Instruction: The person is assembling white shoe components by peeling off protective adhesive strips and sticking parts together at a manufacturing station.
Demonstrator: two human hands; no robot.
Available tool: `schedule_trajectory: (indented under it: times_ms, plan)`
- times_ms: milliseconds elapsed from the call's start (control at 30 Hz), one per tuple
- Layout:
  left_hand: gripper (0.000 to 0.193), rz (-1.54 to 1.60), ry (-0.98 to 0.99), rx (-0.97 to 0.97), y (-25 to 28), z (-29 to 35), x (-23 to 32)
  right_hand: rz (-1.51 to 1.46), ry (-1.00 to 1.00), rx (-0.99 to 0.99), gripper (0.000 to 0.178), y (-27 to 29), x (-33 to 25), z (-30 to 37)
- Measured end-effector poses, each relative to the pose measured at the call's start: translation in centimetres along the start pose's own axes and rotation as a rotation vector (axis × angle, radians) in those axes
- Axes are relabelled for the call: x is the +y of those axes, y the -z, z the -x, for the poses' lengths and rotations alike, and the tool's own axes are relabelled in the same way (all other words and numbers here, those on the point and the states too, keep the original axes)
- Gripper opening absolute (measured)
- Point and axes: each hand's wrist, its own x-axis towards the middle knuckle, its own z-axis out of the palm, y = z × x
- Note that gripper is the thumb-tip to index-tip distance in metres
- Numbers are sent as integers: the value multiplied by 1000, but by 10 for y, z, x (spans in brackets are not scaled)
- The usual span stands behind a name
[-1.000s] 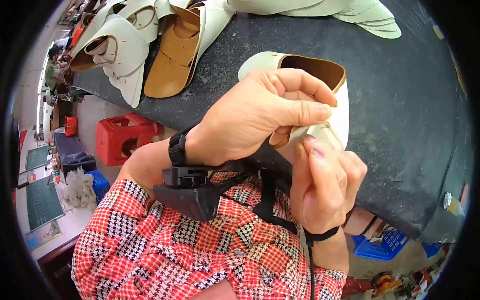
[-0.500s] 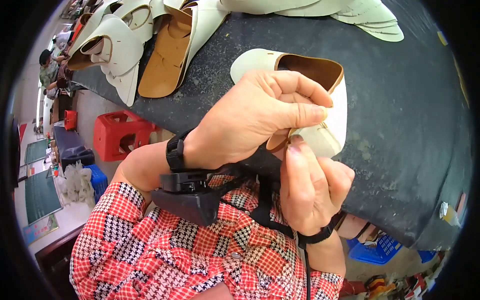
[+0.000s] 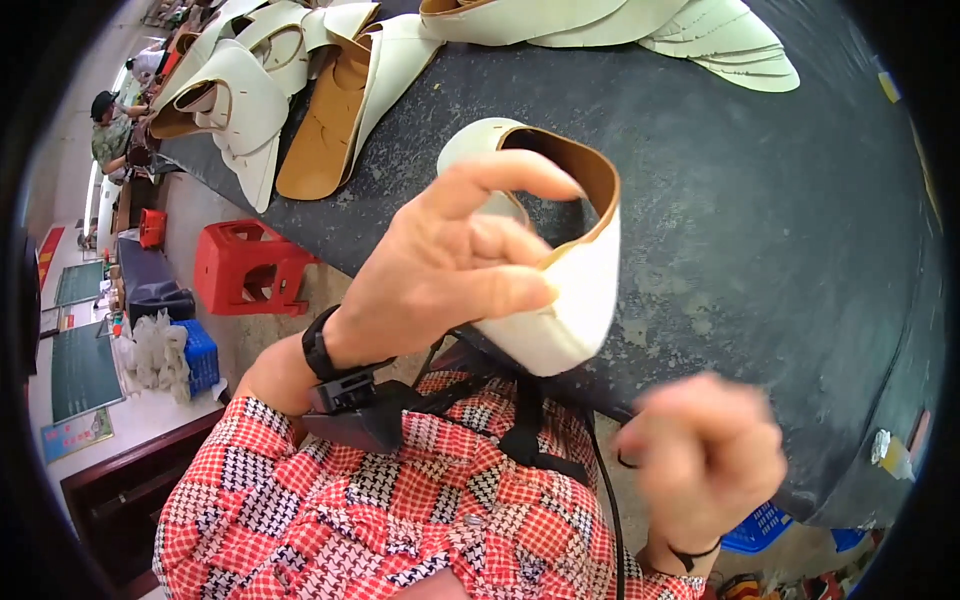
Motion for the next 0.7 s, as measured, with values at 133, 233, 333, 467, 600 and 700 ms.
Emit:
schedule_trajectory:
  times_ms: [133, 233, 333, 467, 600, 700]
  plan:
    - [61, 179, 76, 10, 0, 15, -3, -194, -358, -122, 14, -8, 34, -29]
    - [66, 163, 106, 77, 0, 24, -7, -294, -356, -191, 17, -14, 42, -39]
    - [65, 107, 87, 102, -2, 36, -12, -392, -470, -285, 18, -27, 39, -42]
    - [66, 93, 29, 134, -6, 44, -17, -502, -562, -341, 13, -30, 44, -50]
    - [67, 53, 37, 134, -5, 48, -21, -464, -590, -347, 10, -40, 45, -50]
    - [67, 121, 5, 166, -4, 50, -21, -376, -515, -361, 9, -42, 46, -47]
